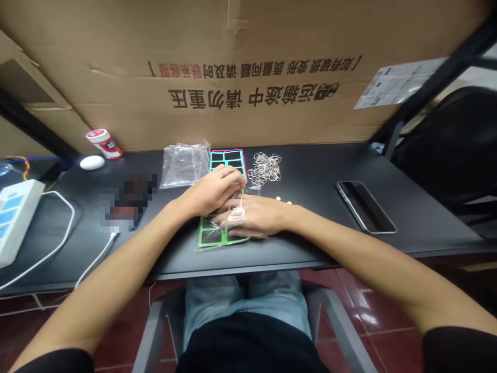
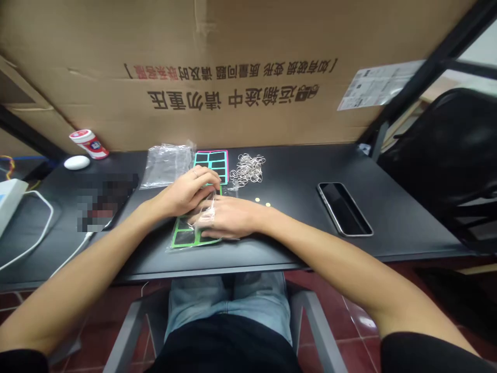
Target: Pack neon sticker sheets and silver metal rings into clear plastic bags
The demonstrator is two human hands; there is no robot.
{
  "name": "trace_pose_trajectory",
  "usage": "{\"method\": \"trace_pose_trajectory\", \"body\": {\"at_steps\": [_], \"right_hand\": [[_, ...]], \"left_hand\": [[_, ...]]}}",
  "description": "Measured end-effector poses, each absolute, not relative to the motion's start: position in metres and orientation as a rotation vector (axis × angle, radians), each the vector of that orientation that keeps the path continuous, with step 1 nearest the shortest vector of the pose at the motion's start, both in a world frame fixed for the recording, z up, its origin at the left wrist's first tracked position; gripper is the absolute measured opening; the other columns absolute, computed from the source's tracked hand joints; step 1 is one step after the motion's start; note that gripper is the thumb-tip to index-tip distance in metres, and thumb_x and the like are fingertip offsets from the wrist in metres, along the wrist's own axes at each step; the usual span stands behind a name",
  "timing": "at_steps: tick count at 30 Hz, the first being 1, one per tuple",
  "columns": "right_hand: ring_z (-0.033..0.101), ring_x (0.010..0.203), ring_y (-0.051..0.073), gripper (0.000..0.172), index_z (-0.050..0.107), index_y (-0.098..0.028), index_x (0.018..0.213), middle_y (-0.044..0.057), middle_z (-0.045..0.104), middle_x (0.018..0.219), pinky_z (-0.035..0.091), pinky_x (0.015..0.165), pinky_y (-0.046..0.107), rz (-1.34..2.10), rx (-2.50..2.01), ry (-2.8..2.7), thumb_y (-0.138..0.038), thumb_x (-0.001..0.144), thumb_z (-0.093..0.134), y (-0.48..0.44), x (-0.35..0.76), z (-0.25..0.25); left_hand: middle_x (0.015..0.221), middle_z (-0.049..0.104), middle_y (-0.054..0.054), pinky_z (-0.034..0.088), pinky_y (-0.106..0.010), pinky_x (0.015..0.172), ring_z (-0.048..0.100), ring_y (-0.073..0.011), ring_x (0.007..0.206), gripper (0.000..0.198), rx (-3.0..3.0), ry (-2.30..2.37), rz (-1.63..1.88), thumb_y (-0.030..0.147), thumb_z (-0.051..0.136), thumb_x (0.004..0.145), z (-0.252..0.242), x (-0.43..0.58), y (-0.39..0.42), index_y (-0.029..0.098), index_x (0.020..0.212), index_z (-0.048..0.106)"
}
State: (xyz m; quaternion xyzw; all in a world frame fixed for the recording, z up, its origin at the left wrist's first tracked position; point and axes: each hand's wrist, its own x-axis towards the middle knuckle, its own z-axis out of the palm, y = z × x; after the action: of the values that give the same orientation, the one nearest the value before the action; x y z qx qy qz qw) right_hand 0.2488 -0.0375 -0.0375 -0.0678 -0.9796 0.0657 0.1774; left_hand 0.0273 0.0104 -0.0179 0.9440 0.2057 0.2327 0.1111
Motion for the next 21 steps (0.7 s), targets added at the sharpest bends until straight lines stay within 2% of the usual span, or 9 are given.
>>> {"method": "trace_pose_trajectory", "body": {"at_steps": [4, 7, 10, 13, 15, 18, 21], "right_hand": [[0.073, 0.103, 0.024, 0.027, 0.077, -0.018, 0.109, 0.012, 0.081, 0.11, 0.061, 0.095, 0.039, 0.057, -0.213, -2.777, -0.027, 0.117, 0.053, -0.03, 0.256, -0.042], [0.069, 0.091, 0.022, 0.026, 0.075, -0.018, 0.101, 0.011, 0.077, 0.1, 0.059, 0.084, 0.036, 0.009, -0.272, -2.784, -0.019, 0.113, 0.052, -0.026, 0.263, -0.047], [0.069, 0.093, 0.023, 0.021, 0.075, -0.017, 0.11, 0.011, 0.076, 0.102, 0.059, 0.085, 0.036, 0.055, -0.318, -2.752, -0.019, 0.11, 0.055, -0.024, 0.268, -0.048], [0.069, 0.104, 0.026, 0.03, 0.073, -0.017, 0.136, 0.015, 0.076, 0.118, 0.059, 0.094, 0.04, 0.14, -0.299, -2.718, -0.023, 0.111, 0.057, -0.026, 0.269, -0.044], [0.068, 0.109, 0.026, 0.034, 0.071, -0.02, 0.143, 0.015, 0.074, 0.126, 0.059, 0.098, 0.041, 0.181, -0.278, -2.741, -0.029, 0.114, 0.057, -0.028, 0.268, -0.04], [0.065, 0.103, 0.025, 0.029, 0.075, -0.019, 0.128, 0.015, 0.072, 0.124, 0.058, 0.092, 0.039, 0.182, -0.316, -2.804, -0.035, 0.117, 0.054, -0.03, 0.265, -0.037], [0.062, 0.093, 0.022, 0.026, 0.072, -0.017, 0.118, 0.014, 0.071, 0.12, 0.055, 0.08, 0.035, 0.187, -0.421, -2.823, -0.031, 0.118, 0.051, -0.028, 0.265, -0.038]], "left_hand": [[0.127, 0.072, -0.01, 0.055, -0.048, 0.109, 0.064, -0.0257, 0.122, 0.024, 2.777, 0.609, 0.68, 0.025, 0.041, 0.118, -0.019, 0.026, 0.012, 0.024, 0.121, 0.064], [0.127, 0.072, -0.01, 0.056, -0.048, 0.108, 0.064, -0.0262, 0.122, 0.023, 2.771, 0.626, 0.677, 0.025, 0.042, 0.117, -0.02, 0.025, 0.013, 0.024, 0.12, 0.065], [0.125, 0.072, -0.01, 0.056, -0.046, 0.108, 0.064, -0.0259, 0.122, 0.022, 2.769, 0.642, 0.673, 0.026, 0.043, 0.117, -0.021, 0.024, 0.014, 0.024, 0.121, 0.064], [0.125, 0.072, -0.01, 0.056, -0.045, 0.106, 0.063, -0.0257, 0.121, 0.022, 2.767, 0.647, 0.67, 0.027, 0.042, 0.118, -0.022, 0.023, 0.015, 0.024, 0.121, 0.064], [0.125, 0.072, -0.01, 0.055, -0.046, 0.106, 0.063, -0.026, 0.12, 0.022, 2.769, 0.645, 0.665, 0.027, 0.043, 0.118, -0.022, 0.024, 0.015, 0.024, 0.12, 0.064], [0.125, 0.072, -0.01, 0.055, -0.046, 0.105, 0.063, -0.0261, 0.12, 0.022, 2.768, 0.658, 0.658, 0.028, 0.042, 0.117, -0.021, 0.025, 0.015, 0.024, 0.119, 0.064], [0.124, 0.072, -0.01, 0.056, -0.046, 0.105, 0.063, -0.026, 0.119, 0.022, 2.763, 0.666, 0.657, 0.028, 0.042, 0.118, -0.02, 0.024, 0.015, 0.024, 0.119, 0.063]]}}
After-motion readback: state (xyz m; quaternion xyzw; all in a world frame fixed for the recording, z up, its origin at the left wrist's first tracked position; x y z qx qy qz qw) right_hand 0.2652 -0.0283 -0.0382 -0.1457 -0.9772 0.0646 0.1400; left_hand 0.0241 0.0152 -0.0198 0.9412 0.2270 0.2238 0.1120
